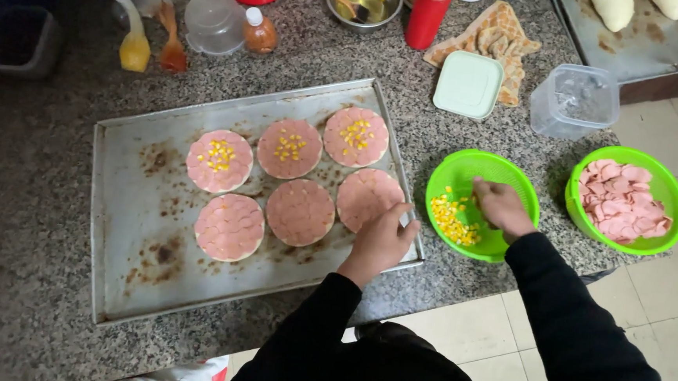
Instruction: The person prepares a baking tray with round dough bases topped with ham slices. They use a piping bag to apply a yellow sauce onto the ham, then sprinkle corn kernels over each base.
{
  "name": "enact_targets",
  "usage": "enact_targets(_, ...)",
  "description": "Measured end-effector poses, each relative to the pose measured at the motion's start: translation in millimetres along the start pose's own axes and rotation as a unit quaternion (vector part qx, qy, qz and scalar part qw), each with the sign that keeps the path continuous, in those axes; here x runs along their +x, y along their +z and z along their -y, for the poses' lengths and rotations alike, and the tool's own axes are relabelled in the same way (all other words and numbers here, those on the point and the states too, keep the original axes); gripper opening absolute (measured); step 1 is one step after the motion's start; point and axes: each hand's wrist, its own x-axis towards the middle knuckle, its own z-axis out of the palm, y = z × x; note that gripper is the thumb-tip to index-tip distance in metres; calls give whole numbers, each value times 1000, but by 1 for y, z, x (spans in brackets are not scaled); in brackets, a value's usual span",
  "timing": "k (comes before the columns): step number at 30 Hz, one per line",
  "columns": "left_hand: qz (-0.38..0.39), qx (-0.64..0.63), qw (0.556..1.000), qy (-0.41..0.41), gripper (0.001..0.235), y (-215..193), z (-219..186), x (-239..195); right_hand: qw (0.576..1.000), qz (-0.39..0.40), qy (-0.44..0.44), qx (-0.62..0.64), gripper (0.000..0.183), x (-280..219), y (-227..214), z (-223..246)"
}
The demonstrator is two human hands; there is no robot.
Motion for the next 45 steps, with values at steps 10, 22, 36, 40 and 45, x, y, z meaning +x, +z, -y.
enact_targets(10, -7, 14, 1000, 13, 51, -43, 2, -28, 955, -3, 67, 290, 42, -27, 4, 37)
enact_targets(22, -341, 206, 893, 209, 60, -118, 74, -78, 865, 296, 77, 398, 28, -133, 192, 219)
enact_targets(36, -235, 2, 971, -50, 40, -234, 130, -154, 866, 416, 39, 275, 19, -192, 285, 311)
enact_targets(40, -247, -16, 966, -77, 34, -228, 155, -142, 907, 374, -58, 187, 46, -168, 309, 297)
enact_targets(45, -250, -67, 962, -85, 31, -227, 159, -143, 925, 337, -89, 150, 55, -159, 319, 293)
